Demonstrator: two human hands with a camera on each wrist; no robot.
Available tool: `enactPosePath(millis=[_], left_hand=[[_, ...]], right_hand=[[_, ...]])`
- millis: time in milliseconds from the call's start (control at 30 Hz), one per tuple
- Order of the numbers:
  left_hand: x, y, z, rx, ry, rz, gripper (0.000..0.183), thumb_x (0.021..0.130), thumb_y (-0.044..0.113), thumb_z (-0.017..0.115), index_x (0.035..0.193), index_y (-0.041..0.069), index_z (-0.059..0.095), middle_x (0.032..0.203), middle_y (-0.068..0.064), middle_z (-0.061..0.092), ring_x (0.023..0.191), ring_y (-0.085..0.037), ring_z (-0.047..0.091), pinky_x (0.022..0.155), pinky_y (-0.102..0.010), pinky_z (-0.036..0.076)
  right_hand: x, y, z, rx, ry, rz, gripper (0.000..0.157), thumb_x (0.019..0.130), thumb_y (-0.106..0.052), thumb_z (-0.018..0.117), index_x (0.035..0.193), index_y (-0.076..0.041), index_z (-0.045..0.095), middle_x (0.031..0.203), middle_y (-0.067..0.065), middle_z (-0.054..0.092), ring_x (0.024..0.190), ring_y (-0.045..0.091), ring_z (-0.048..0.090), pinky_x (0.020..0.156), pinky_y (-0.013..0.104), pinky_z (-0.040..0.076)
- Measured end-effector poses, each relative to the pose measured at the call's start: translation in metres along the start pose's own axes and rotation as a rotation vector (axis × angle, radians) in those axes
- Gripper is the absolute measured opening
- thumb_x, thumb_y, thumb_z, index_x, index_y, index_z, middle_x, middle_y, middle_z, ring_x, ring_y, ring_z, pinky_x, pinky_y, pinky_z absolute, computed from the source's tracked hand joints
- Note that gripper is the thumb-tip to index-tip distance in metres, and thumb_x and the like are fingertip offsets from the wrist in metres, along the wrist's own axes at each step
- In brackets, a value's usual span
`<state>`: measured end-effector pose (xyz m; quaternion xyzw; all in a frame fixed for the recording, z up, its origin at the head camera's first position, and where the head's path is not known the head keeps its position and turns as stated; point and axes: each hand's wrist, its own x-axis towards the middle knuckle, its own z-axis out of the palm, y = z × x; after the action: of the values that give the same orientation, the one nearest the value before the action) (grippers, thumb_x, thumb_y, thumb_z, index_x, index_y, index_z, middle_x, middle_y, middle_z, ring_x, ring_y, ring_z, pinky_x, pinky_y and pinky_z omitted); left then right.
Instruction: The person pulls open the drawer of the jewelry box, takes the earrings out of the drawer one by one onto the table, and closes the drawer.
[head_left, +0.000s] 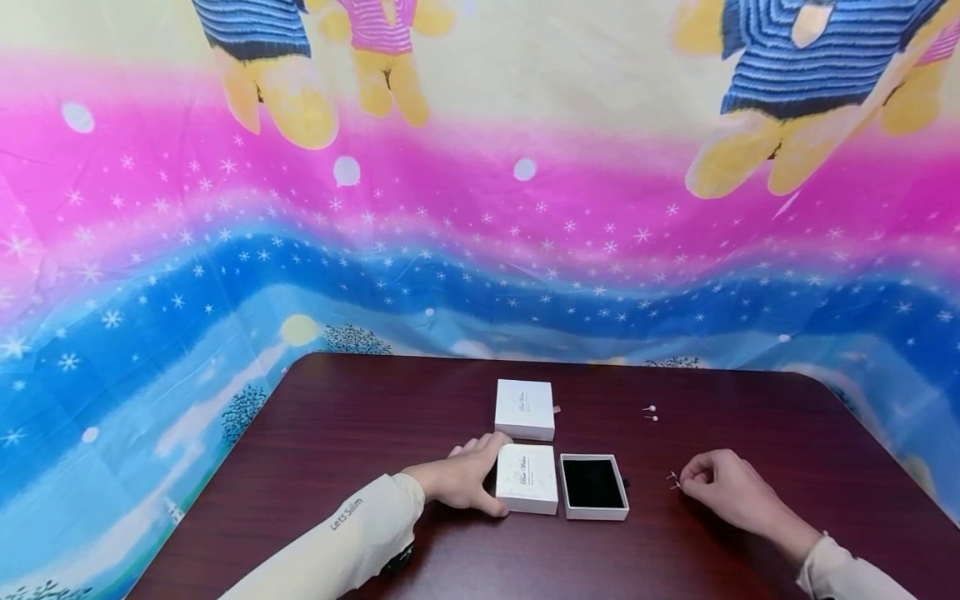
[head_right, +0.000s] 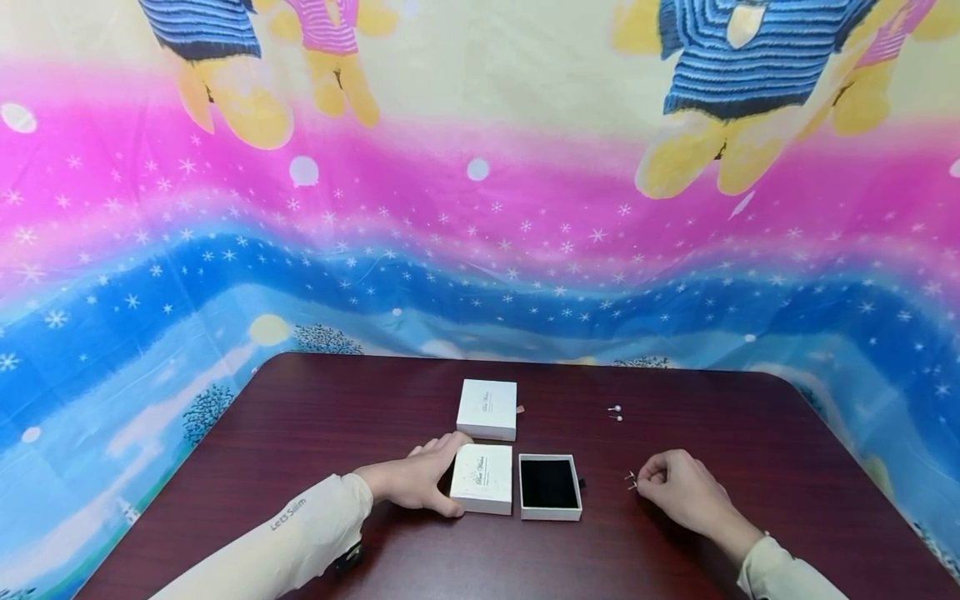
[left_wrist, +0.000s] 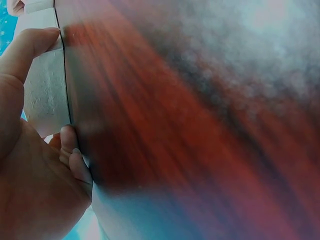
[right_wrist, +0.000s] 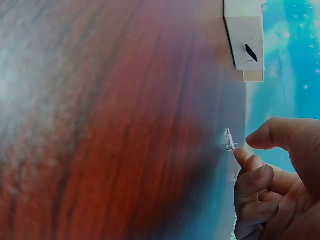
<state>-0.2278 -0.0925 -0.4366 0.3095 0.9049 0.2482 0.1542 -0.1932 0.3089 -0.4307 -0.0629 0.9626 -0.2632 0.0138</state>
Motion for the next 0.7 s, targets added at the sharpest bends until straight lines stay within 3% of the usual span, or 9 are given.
enactPosePath(millis=[367, 700], left_hand=[[0.000, -0.001, 0.000, 0.006, 0.003, -0.001, 0.078, 0.074, 0.035, 0.085, 0.135, 0.021, 0.037, 0.117, 0.008, 0.049, 0.100, -0.009, 0.040, 0.086, -0.024, 0.031], [0.000, -0.001, 0.002, 0.012, 0.004, 0.006, 0.079, 0.074, 0.034, 0.085, 0.135, 0.021, 0.037, 0.117, 0.008, 0.049, 0.099, -0.009, 0.040, 0.085, -0.024, 0.031]], right_hand=[[-0.002, -0.009, -0.007, 0.000, 0.039, -0.043, 0.007, 0.088, -0.015, 0.069, 0.084, -0.014, 0.074, 0.064, -0.009, 0.054, 0.055, 0.000, 0.040, 0.060, 0.022, 0.034], [-0.002, -0.018, -0.010, 0.009, 0.026, -0.041, 0.010, 0.092, -0.019, 0.068, 0.088, -0.016, 0.077, 0.070, -0.005, 0.064, 0.056, 0.001, 0.043, 0.058, 0.023, 0.036]])
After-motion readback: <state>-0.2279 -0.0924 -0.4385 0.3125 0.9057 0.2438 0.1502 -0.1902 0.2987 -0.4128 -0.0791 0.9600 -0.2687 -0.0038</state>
